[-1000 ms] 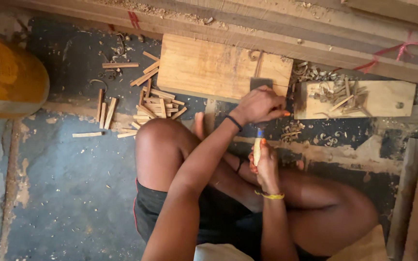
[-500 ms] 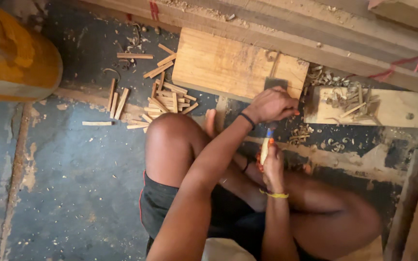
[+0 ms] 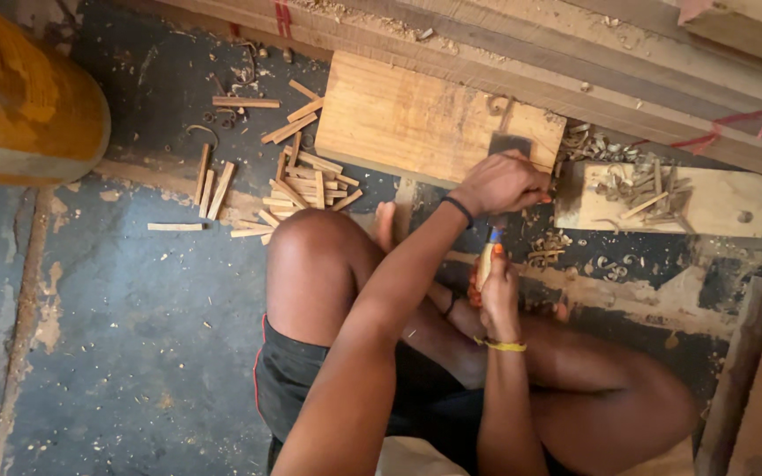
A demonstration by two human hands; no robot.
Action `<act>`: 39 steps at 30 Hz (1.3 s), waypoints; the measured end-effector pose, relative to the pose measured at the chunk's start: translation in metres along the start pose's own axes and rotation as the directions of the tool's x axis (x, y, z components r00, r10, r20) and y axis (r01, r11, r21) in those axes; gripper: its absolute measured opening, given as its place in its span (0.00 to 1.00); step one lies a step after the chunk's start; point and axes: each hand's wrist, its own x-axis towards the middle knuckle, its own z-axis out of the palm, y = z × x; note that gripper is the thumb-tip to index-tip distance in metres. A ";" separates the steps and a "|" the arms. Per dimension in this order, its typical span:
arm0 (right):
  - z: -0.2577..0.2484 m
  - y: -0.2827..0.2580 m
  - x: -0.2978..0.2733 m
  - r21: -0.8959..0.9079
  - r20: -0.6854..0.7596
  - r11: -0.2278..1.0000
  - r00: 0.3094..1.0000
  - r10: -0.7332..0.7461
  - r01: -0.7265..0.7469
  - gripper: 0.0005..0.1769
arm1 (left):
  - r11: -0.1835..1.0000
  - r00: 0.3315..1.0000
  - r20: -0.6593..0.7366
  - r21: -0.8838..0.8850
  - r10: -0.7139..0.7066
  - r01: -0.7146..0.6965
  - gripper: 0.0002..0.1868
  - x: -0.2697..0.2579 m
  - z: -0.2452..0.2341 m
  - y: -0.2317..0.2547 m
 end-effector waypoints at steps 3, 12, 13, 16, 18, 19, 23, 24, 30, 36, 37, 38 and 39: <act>0.001 -0.001 0.012 0.016 -0.025 1.000 1.000 0.016 -0.015 0.32 | 0.999 1.000 0.005 -0.039 -0.025 0.025 0.09 0.009 -0.001 -0.007; 0.002 -0.019 0.061 -0.014 -0.040 1.000 0.999 -0.015 0.014 0.30 | 0.990 0.987 -0.099 -0.049 0.124 -0.129 0.05 0.049 0.005 -0.044; 0.004 -0.019 0.070 0.034 -0.003 0.998 0.999 -0.046 0.047 0.29 | 0.994 0.990 -0.094 -0.021 0.109 -0.112 0.05 0.052 0.004 -0.051; -0.004 -0.002 0.071 0.128 0.006 0.990 0.998 -0.063 0.062 0.27 | 0.996 0.994 -0.064 -0.023 0.089 -0.090 0.06 0.047 0.013 -0.045; -0.001 -0.002 0.077 0.111 -0.029 0.993 0.999 -0.043 0.046 0.27 | 0.993 0.991 -0.080 -0.042 0.110 -0.114 0.05 0.044 0.004 -0.046; 0.002 -0.006 0.083 0.125 -0.034 0.992 0.999 -0.004 0.008 0.28 | 0.993 0.988 -0.094 0.022 0.122 -0.120 0.06 0.048 0.000 -0.043; -0.004 0.006 0.079 0.262 0.030 0.962 0.997 0.072 -0.077 0.29 | 0.966 0.976 -0.108 0.201 0.188 -0.164 0.06 0.028 0.007 -0.017; -0.003 0.002 0.082 0.317 0.077 0.947 0.996 0.036 -0.059 0.29 | 0.949 0.968 -0.114 0.254 0.222 -0.188 0.05 0.025 -0.001 -0.017; -0.030 -0.027 0.046 0.538 0.223 0.841 0.955 -0.194 0.045 0.29 | 0.951 0.955 -0.295 0.300 0.018 0.075 0.09 -0.021 -0.032 0.007; -0.049 0.009 0.014 0.344 -0.018 0.933 0.994 -0.105 0.105 0.27 | 0.748 0.845 -0.361 0.408 -0.394 0.524 0.37 -0.022 -0.031 -0.003; -0.046 0.024 0.009 0.323 -0.061 0.943 0.996 -0.065 0.082 0.25 | 0.726 0.841 -0.411 0.447 -0.352 0.523 0.39 -0.019 -0.025 -0.005; -0.041 0.037 0.005 0.303 -0.108 0.951 0.994 -0.024 0.056 0.24 | 0.705 0.834 -0.458 0.479 -0.308 0.523 0.41 -0.016 -0.017 -0.007; -0.037 0.046 0.006 0.276 -0.113 0.956 0.991 -0.070 0.099 0.23 | 0.702 0.838 -0.457 0.490 -0.299 0.517 0.35 -0.012 -0.014 -0.014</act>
